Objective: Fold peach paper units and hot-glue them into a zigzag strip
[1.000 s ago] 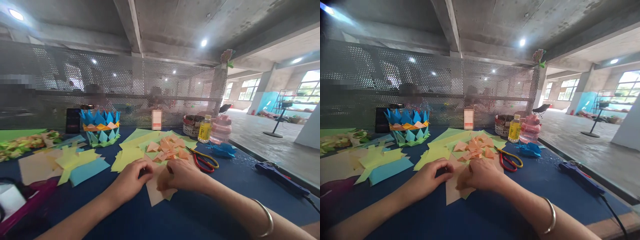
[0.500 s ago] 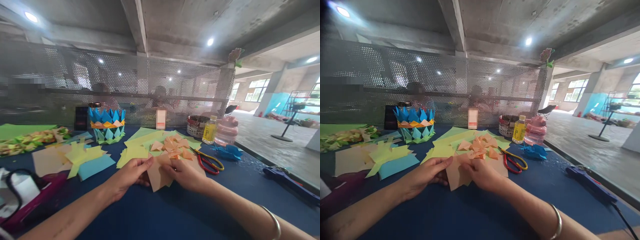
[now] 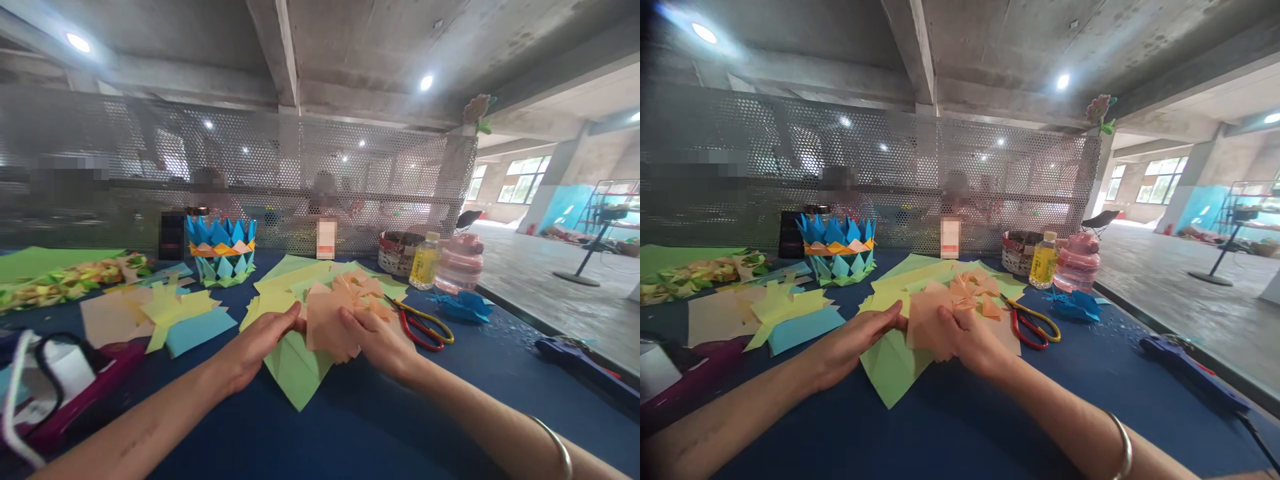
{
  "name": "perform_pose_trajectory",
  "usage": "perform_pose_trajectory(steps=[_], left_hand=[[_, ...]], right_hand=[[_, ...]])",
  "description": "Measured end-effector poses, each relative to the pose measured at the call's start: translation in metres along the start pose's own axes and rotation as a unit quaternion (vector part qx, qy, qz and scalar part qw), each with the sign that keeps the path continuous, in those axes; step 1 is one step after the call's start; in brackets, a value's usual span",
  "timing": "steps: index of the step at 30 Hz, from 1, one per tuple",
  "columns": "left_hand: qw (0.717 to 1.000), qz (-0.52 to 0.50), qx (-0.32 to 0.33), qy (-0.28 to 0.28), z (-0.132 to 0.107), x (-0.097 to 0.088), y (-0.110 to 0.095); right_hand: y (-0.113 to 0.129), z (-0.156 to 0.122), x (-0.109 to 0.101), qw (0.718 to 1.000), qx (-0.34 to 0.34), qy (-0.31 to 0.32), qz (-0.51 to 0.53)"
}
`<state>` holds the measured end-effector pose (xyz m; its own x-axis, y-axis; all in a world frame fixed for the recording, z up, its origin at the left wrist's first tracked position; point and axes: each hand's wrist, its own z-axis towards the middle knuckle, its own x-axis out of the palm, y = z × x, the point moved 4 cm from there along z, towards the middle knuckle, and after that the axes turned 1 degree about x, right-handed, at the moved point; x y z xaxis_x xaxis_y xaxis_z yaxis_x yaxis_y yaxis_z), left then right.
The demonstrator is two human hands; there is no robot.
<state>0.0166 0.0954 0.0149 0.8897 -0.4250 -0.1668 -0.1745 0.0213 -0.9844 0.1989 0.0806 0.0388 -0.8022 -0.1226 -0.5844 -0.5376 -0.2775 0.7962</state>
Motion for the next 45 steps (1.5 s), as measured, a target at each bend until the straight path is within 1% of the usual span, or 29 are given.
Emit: perform_pose_trajectory(steps=[2,4,7,9,11,12,16,19,22,25,28,36,41,43,45], left_hand=[[0.998,0.06,-0.001,-0.005,0.001,-0.007,-0.001],[0.992,0.127,-0.001,0.003,0.001,-0.015,-0.005],[0.972,0.231,0.0,0.041,-0.003,-0.026,-0.015],[0.951,0.302,0.006,0.067,-0.008,-0.036,-0.023],[0.925,0.371,0.009,0.077,-0.014,-0.049,-0.03],[0.911,0.406,0.002,0.078,-0.018,-0.056,-0.031],[0.85,0.519,-0.058,0.072,-0.03,-0.081,-0.03],[0.819,0.564,-0.086,0.063,-0.038,-0.09,-0.031],[0.8,0.589,-0.1,0.048,-0.043,-0.092,-0.031],[0.796,0.597,-0.097,0.035,-0.043,-0.09,-0.028],[0.801,0.591,-0.088,0.034,-0.041,-0.087,-0.025],[0.821,0.567,-0.057,0.046,-0.042,-0.085,-0.035],[0.826,0.559,-0.061,0.025,-0.043,-0.093,-0.031],[0.834,0.549,-0.057,0.012,-0.045,-0.099,-0.029],[0.847,0.53,-0.031,-0.011,-0.045,-0.104,-0.03]], right_hand=[[-0.003,0.004,-0.006,0.999,-0.001,-0.046,0.006],[-0.006,0.007,-0.01,0.997,-0.004,-0.074,0.013],[-0.006,0.009,-0.011,0.997,-0.011,-0.069,0.025],[-0.005,0.008,-0.009,0.998,-0.017,-0.049,0.032],[-0.004,0.007,-0.007,0.998,-0.021,-0.033,0.038],[-0.004,0.006,-0.007,0.999,-0.023,-0.029,0.039],[-0.007,0.008,-0.006,0.999,-0.026,-0.015,0.037],[-0.009,0.009,-0.004,0.999,-0.031,-0.005,0.035],[-0.008,0.009,-0.004,0.999,-0.033,0.004,0.032],[-0.007,0.008,-0.003,0.999,-0.033,0.007,0.028],[-0.005,0.007,-0.003,0.999,-0.036,0.01,0.026],[-0.004,0.006,-0.005,0.999,-0.038,0.005,0.008],[-0.005,0.007,-0.004,0.999,-0.039,0.005,0.008],[-0.005,0.007,-0.004,0.999,-0.04,0.005,0.011],[-0.005,0.007,-0.004,0.999,-0.042,0.005,0.017]])
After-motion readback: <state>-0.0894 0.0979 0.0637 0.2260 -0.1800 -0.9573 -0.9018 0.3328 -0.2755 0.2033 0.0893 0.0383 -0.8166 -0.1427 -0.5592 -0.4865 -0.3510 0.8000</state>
